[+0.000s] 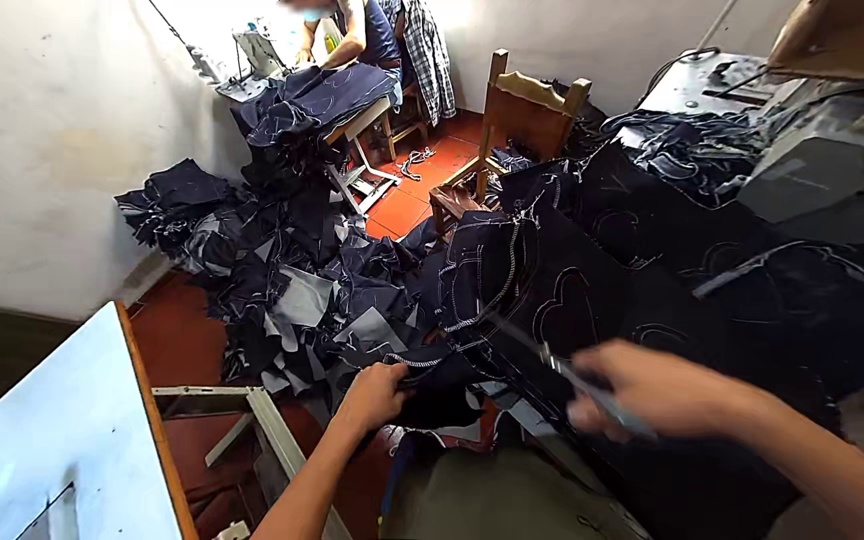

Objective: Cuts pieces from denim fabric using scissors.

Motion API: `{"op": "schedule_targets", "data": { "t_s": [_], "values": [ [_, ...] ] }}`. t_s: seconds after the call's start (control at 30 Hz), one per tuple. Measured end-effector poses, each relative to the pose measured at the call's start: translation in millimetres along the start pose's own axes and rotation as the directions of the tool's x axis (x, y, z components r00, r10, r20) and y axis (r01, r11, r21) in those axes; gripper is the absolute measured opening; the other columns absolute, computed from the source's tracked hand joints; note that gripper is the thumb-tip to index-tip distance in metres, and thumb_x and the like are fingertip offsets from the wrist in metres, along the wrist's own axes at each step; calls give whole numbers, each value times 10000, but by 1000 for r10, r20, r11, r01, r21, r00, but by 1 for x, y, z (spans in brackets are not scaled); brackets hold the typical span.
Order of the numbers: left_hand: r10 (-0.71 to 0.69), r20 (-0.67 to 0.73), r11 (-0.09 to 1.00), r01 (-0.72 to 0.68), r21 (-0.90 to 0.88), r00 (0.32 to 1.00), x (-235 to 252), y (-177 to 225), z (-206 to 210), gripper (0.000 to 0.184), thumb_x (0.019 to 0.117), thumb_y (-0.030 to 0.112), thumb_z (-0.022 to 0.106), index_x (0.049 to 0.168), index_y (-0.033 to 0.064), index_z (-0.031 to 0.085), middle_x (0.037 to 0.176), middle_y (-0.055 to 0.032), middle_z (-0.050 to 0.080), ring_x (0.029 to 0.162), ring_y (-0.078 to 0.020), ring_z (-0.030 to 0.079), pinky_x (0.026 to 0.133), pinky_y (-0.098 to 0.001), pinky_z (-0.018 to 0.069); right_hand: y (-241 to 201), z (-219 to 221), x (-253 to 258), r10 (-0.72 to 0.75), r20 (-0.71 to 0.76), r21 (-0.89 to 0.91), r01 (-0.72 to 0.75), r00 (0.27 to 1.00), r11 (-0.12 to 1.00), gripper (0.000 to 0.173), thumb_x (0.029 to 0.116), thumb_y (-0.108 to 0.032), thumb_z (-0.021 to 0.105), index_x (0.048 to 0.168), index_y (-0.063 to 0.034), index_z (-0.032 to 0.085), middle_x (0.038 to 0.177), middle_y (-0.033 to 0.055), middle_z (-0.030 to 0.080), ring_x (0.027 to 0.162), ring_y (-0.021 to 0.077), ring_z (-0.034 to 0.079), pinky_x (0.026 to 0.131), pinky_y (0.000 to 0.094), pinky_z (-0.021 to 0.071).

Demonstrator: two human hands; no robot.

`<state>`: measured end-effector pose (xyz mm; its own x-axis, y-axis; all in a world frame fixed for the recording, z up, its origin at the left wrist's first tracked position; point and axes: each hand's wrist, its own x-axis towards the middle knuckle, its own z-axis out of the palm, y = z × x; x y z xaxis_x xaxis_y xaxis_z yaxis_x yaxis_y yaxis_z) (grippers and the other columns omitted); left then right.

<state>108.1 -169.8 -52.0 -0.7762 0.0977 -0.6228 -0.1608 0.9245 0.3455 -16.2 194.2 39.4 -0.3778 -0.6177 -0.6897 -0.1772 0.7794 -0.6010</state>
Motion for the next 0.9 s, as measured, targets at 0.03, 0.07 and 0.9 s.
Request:
{"op": "schedule_targets", "data": {
  "t_s": [0.03,0.07,0.9],
  "values": [
    [8,18,1000,-9,27,1000,-1,1,-5,333,1006,330,572,1138,42,679,1074,-202,717,1087,-386,678,960,-618,504,3,16,0,96,156,-53,-88,983,995,679,914,-662,638,1105,-12,665,912,175,700,851,338,693,833,584,541],
    [16,38,998,-18,54,999,-3,2,-10,326,1007,320,575,1140,40,676,1083,-206,715,1094,-392,676,962,-625,501,4,31,4,166,247,-89,-148,955,985,742,917,-717,581,1129,-10,657,937,180,703,879,342,692,850,590,531],
    [758,-222,517,-772,-370,614,-202,-16,-94,427,1008,450,619,1317,154,606,1164,140,694,1076,115,603,953,-173,513,-51,164,-134,-325,-878,189,879,351,438,382,870,-316,795,1233,-340,681,1064,-190,704,939,-80,641,797,120,537]
  ]
}}
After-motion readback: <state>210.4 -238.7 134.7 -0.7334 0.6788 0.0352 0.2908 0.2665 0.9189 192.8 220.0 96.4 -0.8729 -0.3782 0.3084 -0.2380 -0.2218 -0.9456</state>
